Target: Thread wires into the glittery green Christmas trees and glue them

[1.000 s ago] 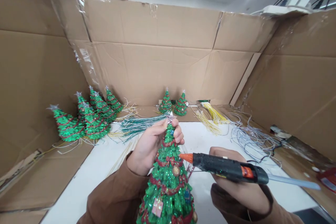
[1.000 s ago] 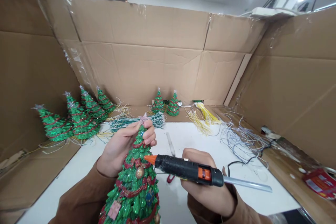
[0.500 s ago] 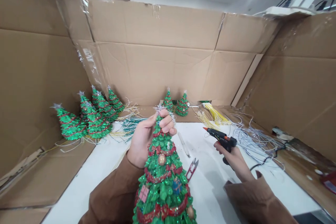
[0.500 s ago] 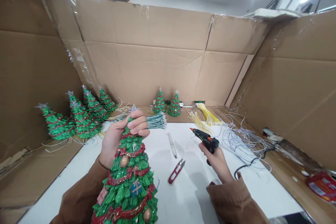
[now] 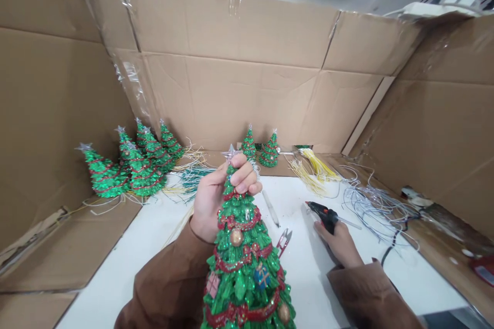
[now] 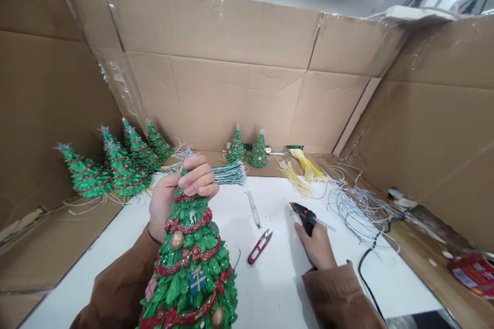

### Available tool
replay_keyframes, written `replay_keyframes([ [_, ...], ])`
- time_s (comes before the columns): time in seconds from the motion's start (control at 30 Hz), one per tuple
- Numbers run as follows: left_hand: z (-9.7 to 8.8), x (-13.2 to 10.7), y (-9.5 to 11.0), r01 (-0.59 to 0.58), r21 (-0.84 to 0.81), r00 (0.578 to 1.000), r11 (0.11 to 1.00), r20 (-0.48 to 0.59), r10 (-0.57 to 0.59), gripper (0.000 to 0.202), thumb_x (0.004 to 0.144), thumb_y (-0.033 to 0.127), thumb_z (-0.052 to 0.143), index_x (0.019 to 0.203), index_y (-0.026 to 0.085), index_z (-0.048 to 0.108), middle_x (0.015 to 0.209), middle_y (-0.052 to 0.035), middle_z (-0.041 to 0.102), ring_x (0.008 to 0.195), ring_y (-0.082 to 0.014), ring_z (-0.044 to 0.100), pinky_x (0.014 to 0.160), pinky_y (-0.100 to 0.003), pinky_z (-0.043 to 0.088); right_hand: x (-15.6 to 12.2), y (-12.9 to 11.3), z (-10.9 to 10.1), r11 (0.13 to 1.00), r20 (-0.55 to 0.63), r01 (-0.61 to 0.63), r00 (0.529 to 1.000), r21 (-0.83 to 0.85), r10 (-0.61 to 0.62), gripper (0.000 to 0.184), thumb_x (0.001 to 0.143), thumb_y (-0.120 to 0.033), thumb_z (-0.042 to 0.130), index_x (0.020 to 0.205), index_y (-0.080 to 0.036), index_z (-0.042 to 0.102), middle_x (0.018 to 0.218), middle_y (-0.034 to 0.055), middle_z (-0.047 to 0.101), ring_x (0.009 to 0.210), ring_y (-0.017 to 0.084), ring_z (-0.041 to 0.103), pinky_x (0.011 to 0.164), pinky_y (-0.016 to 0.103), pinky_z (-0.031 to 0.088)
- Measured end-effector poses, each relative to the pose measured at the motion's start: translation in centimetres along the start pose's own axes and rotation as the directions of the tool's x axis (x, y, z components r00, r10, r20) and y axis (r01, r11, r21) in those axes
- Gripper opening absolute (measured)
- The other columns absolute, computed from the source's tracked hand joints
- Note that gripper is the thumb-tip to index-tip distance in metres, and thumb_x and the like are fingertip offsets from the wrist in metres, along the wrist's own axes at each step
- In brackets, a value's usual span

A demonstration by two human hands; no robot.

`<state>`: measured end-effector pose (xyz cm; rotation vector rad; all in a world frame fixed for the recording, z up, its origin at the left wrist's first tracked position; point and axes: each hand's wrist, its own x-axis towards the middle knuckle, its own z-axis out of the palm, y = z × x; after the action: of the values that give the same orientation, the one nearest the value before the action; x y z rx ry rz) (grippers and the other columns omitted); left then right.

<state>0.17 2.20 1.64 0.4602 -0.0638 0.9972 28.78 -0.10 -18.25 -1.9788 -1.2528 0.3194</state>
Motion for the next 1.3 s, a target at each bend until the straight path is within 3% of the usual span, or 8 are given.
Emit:
replay_keyframes([
  [0.17, 0.1, -0.1, 0.0, 0.004, 0.007, 1.000, 1.000, -0.008, -0.004, 0.028, 0.088, 0.010, 0.032, 0.065, 0.015, 0.046, 0.048, 0.0027, 0.041, 0.041, -0.0084, 0.045, 0.049, -0.021, 0.043, -3.9, -1.3, -1.9, 0.966, 0.018, -0.056, 0.998, -0.253, 0.063, 0.045, 0.069, -0.051, 0.057, 0.078, -0.007, 0.063, 0.088, 0.0273, 0.061, 0.092, 0.045, 0.059, 0.082, 0.058, 0.043],
  [0.27, 0.0, -0.1, 0.0, 0.010, 0.018, 1.000, 1.000, 0.003, -0.010, 0.029, 0.089, 0.011, 0.031, 0.065, 0.015, 0.047, 0.049, 0.0023, 0.042, 0.042, -0.0085, 0.046, 0.050, -0.021, 0.043, -7.5, -5.0, -5.0, 0.946, 0.253, 0.163, 0.963, -0.280, -0.091, 0.050, 0.080, -0.057, 0.048, 0.098, -0.014, 0.066, 0.100, 0.0199, 0.067, 0.094, 0.037, 0.063, 0.085, 0.053, 0.047],
  [0.37, -0.1, 0.0, -0.3, 0.025, 0.047, 0.999, 0.999, 0.031, -0.026, 0.031, 0.091, 0.012, 0.029, 0.066, 0.013, 0.048, 0.049, 0.0021, 0.041, 0.043, -0.0085, 0.046, 0.051, -0.022, 0.043, -9.8, -11.0, -7.9, 0.874, 0.354, 0.485, 0.811, 0.036, -0.465, 0.045, 0.085, -0.051, 0.052, 0.122, -0.025, 0.057, 0.116, 0.0108, 0.064, 0.103, 0.027, 0.062, 0.080, 0.036, 0.054],
  [0.47, -0.2, 0.1, -0.9, 0.040, 0.080, 0.997, 0.996, 0.059, -0.044, 0.033, 0.092, 0.012, 0.028, 0.067, 0.012, 0.050, 0.050, 0.0019, 0.041, 0.045, -0.0084, 0.046, 0.053, -0.022, 0.044, -10.1, -16.2, -8.8, 0.672, 0.116, 0.687, 0.670, 0.278, -0.733, 0.045, 0.089, -0.034, 0.054, 0.133, -0.029, 0.045, 0.106, 0.0067, 0.063, 0.088, 0.018, 0.063, 0.075, 0.028, 0.054],
  [0.57, -0.2, 0.1, -1.4, 0.058, 0.083, 0.995, 0.995, 0.080, -0.065, 0.034, 0.093, 0.013, 0.027, 0.069, 0.010, 0.051, 0.051, 0.0016, 0.042, 0.047, -0.0085, 0.047, 0.056, -0.022, 0.045, -9.4, -18.8, -7.9, 0.480, -0.079, 0.774, 0.555, 0.413, -0.828, 0.040, 0.089, -0.021, 0.055, 0.128, -0.024, 0.049, 0.099, 0.0065, 0.059, 0.084, 0.016, 0.058, 0.071, 0.027, 0.053],
  [0.63, -0.1, 0.0, -1.6, 0.068, 0.077, 0.994, 0.995, 0.082, -0.074, 0.035, 0.094, 0.014, 0.026, 0.070, 0.010, 0.052, 0.051, 0.0014, 0.043, 0.047, -0.0086, 0.048, 0.056, -0.023, 0.046, -8.9, -19.6, -7.2, 0.402, -0.136, 0.802, 0.503, 0.442, -0.854, 0.034, 0.087, -0.017, 0.058, 0.121, -0.020, 0.055, 0.099, 0.0067, 0.058, 0.090, 0.016, 0.056, 0.075, 0.028, 0.051],
  [0.77, 0.0, -0.2, -1.7, 0.081, 0.081, 0.993, 0.993, 0.078, -0.087, 0.038, 0.094, 0.014, 0.023, 0.071, 0.009, 0.053, 0.052, 0.0006, 0.045, 0.047, -0.0088, 0.049, 0.056, -0.022, 0.047, -8.4, -20.4, -6.5, 0.335, -0.204, 0.818, 0.468, 0.468, -0.860, 0.026, 0.082, -0.016, 0.065, 0.108, -0.014, 0.063, 0.095, 0.0068, 0.061, 0.093, 0.016, 0.056, 0.080, 0.029, 0.050],
  [1.3, -0.5, 0.1, -2.0, 0.092, 0.097, 0.995, 0.991, 0.021, -0.095, 0.047, 0.095, 0.015, 0.015, 0.070, 0.009, 0.054, 0.052, -0.0001, 0.044, 0.047, -0.0093, 0.049, 0.056, -0.024, 0.047, -8.0, -19.9, -6.6, 0.220, -0.271, 0.933, 0.298, 0.285, -0.915, 0.028, 0.079, -0.003, 0.064, 0.106, -0.008, 0.063, 0.085, 0.0090, 0.066, 0.080, 0.017, 0.057, 0.069, 0.031, 0.052],
])
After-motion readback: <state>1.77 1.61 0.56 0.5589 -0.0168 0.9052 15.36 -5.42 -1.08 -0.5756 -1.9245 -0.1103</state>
